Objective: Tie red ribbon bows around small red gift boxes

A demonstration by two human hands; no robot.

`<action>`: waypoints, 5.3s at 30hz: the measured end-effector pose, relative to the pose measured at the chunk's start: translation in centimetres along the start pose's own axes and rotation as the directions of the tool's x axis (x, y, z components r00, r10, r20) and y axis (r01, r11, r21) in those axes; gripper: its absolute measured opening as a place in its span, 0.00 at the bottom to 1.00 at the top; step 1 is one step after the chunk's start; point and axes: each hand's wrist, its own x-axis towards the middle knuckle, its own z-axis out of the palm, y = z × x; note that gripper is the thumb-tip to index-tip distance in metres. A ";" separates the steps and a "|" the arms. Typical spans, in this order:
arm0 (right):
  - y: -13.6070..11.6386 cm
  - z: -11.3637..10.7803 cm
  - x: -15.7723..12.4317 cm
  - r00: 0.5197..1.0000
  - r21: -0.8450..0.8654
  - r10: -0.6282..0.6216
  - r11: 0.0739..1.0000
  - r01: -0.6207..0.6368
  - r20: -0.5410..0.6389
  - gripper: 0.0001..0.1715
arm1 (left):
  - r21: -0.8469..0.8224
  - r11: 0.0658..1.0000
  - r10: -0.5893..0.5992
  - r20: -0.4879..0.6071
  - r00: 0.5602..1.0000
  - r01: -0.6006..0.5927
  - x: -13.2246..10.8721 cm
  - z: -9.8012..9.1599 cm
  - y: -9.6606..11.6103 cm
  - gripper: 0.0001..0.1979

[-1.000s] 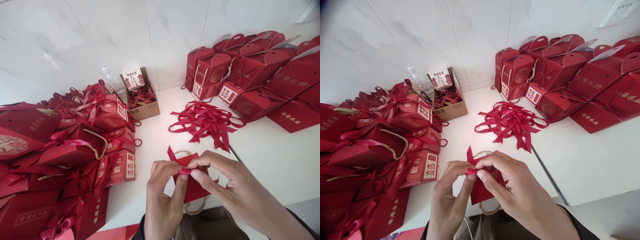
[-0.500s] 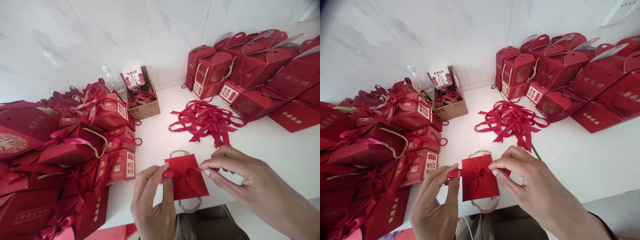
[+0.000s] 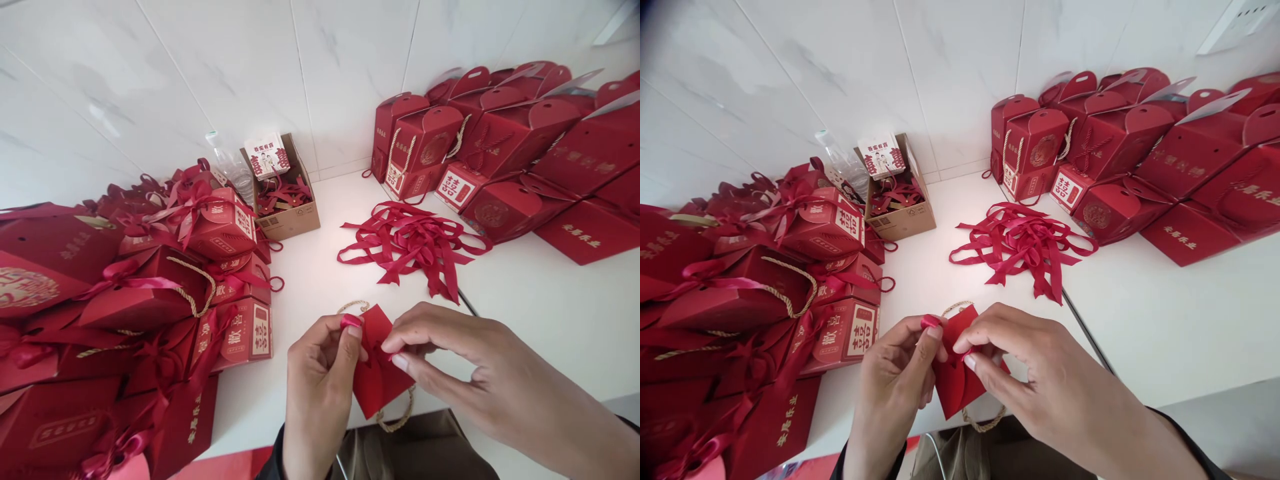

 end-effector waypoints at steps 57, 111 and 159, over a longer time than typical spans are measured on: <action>0.6 1.5 1.1 0.979 0.229 0.182 0.953 -0.197 0.088 0.12 | 0.586 0.754 0.284 0.116 0.952 -0.296 -0.3 -0.6 -0.7 0.12; 3.0 0.7 -0.2 0.902 0.129 0.424 0.902 -0.411 -0.087 0.12 | 0.147 0.981 0.144 -0.144 0.979 -0.122 -2.5 -0.5 -2.8 0.08; 4.4 0.3 -0.6 0.886 0.111 0.455 0.889 -0.445 -0.093 0.09 | -0.234 0.967 -0.148 -0.198 0.969 0.100 -1.0 -1.5 -4.1 0.16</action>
